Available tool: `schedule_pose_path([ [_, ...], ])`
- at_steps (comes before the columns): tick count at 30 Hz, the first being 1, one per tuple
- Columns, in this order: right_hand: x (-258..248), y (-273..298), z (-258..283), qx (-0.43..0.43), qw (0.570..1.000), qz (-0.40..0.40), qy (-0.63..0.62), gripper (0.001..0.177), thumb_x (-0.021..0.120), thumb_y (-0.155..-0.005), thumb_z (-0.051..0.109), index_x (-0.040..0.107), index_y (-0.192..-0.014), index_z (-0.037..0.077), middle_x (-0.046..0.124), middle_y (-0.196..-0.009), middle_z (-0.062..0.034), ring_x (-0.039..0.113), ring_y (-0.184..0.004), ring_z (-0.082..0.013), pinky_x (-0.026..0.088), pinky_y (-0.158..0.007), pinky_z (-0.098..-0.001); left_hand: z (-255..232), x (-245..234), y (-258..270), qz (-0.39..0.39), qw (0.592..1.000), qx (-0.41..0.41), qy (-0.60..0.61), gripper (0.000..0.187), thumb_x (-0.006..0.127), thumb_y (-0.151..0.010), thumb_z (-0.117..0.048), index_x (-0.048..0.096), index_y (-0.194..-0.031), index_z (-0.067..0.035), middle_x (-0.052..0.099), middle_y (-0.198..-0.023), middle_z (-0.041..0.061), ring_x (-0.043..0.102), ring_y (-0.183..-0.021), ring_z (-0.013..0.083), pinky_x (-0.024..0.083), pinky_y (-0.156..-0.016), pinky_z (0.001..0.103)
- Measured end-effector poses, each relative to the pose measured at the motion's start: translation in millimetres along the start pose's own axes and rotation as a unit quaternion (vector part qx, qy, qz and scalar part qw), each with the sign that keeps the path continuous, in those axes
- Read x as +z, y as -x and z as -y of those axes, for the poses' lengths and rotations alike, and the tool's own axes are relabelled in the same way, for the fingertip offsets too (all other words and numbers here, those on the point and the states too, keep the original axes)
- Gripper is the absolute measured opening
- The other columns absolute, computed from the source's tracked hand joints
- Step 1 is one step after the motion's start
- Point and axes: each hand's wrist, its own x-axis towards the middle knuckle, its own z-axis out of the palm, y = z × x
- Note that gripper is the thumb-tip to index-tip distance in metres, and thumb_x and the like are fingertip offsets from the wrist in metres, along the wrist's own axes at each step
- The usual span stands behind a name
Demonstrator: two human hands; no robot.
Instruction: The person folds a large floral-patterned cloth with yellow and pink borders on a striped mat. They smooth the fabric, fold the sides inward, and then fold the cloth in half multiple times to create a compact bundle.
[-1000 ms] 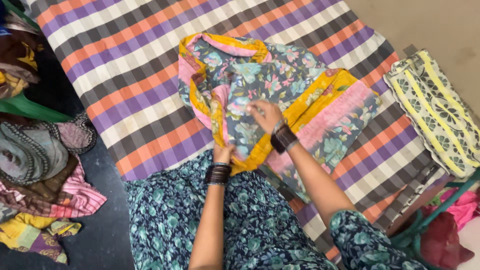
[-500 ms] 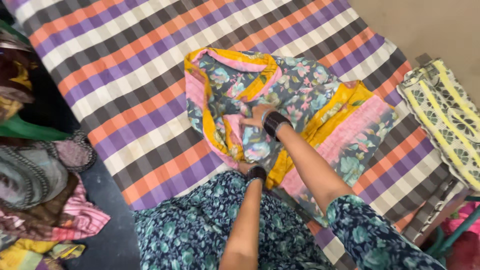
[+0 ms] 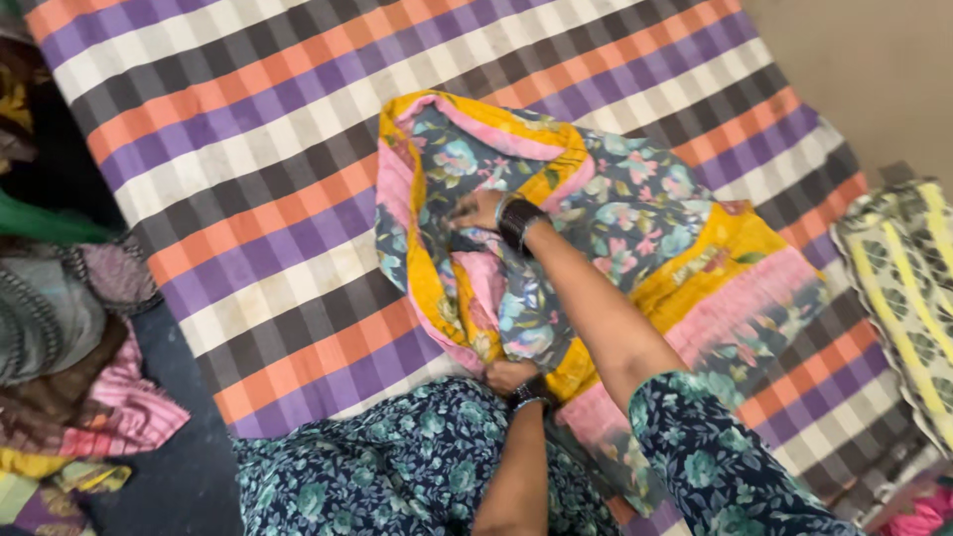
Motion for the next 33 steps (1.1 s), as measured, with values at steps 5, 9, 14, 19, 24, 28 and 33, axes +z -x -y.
schedule_pose_path([
  [5, 4, -14, -21, 0.034, 0.976, 0.214, 0.019, 0.052, 0.073, -0.078, 0.048, 0.074, -0.109, 0.006, 0.075, -0.103, -0.0183, 0.072, -0.096, -0.0313, 0.055, -0.088, -0.0424, 1, 7, 0, -0.035, 0.998, -0.004, -0.045, 0.044, 0.086, -0.06, -0.029, 0.066, -0.078, 0.005, 0.066, -0.089, 0.028, 0.068, -0.075, 0.0451, 0.059, -0.069, 0.052],
  [9, 3, -6, -47, 0.053, 0.989, 0.135, 0.013, 0.044, 0.072, -0.079, 0.042, 0.075, -0.105, 0.005, 0.074, -0.1, -0.0211, 0.072, -0.094, -0.0342, 0.055, -0.085, -0.0454, 9, 10, 6, 0.038, 0.998, -0.033, -0.028, 0.039, 0.081, -0.068, -0.029, 0.063, -0.082, 0.002, 0.067, -0.091, 0.024, 0.068, -0.08, 0.0417, 0.059, -0.076, 0.05],
  [14, 12, -15, -53, 0.07, 0.974, 0.129, 0.17, 0.035, 0.071, -0.081, 0.034, 0.076, -0.099, 0.005, 0.072, -0.097, -0.0246, 0.071, -0.091, -0.0377, 0.055, -0.082, -0.0492, 11, 13, 6, 0.046, 0.998, -0.03, -0.025, 0.045, 0.078, -0.067, -0.025, 0.061, -0.099, 0.002, 0.067, -0.094, 0.025, 0.068, -0.081, 0.0438, 0.057, -0.077, 0.052],
  [19, -37, -64, 46, 0.054, 0.925, -0.061, 0.37, 0.027, 0.069, -0.082, 0.027, 0.077, -0.094, 0.004, 0.071, -0.093, -0.0281, 0.07, -0.088, -0.0413, 0.055, -0.078, -0.053, -6, -2, 10, 0.032, 0.999, -0.008, -0.014, 0.057, 0.076, -0.066, -0.021, 0.059, -0.115, 0.001, 0.068, -0.096, 0.027, 0.067, -0.083, 0.046, 0.055, -0.078, 0.055],
  [24, -90, -83, 59, -0.094, 0.901, -0.412, 0.101, 0.014, 0.061, -0.093, 0.006, 0.061, -0.107, 0.005, 0.071, -0.088, -0.023, 0.069, -0.088, -0.045, 0.053, -0.075, -0.0547, -20, -38, 14, -0.011, 0.997, 0.032, 0.066, 0.076, 0.07, -0.062, -0.01, 0.054, -0.136, -0.003, 0.07, -0.096, 0.027, 0.068, -0.08, 0.0465, 0.054, -0.075, 0.055],
  [28, -27, -130, 14, -0.2, 0.943, -0.261, -0.045, 0.072, 0.06, -0.088, 0.003, 0.024, -0.151, 0.004, 0.065, -0.101, -0.0269, 0.068, -0.087, -0.0388, 0.056, -0.074, -0.0474, -17, -34, 12, -0.051, 0.993, 0.074, 0.082, 0.078, 0.07, -0.061, -0.01, 0.053, -0.136, -0.001, 0.07, -0.094, 0.028, 0.068, -0.079, 0.0468, 0.054, -0.074, 0.055],
  [33, 12, -131, 5, -0.171, 0.96, -0.219, 0.028, 0.081, 0.059, -0.089, 0.007, 0.029, -0.163, 0.019, 0.065, -0.105, -0.0287, 0.069, -0.094, -0.0406, 0.056, -0.08, -0.0476, -13, -20, 12, -0.046, 0.995, 0.06, 0.06, 0.079, 0.069, -0.059, -0.01, 0.054, -0.136, -0.003, 0.07, -0.093, 0.027, 0.068, -0.078, 0.0463, 0.053, -0.075, 0.055],
])
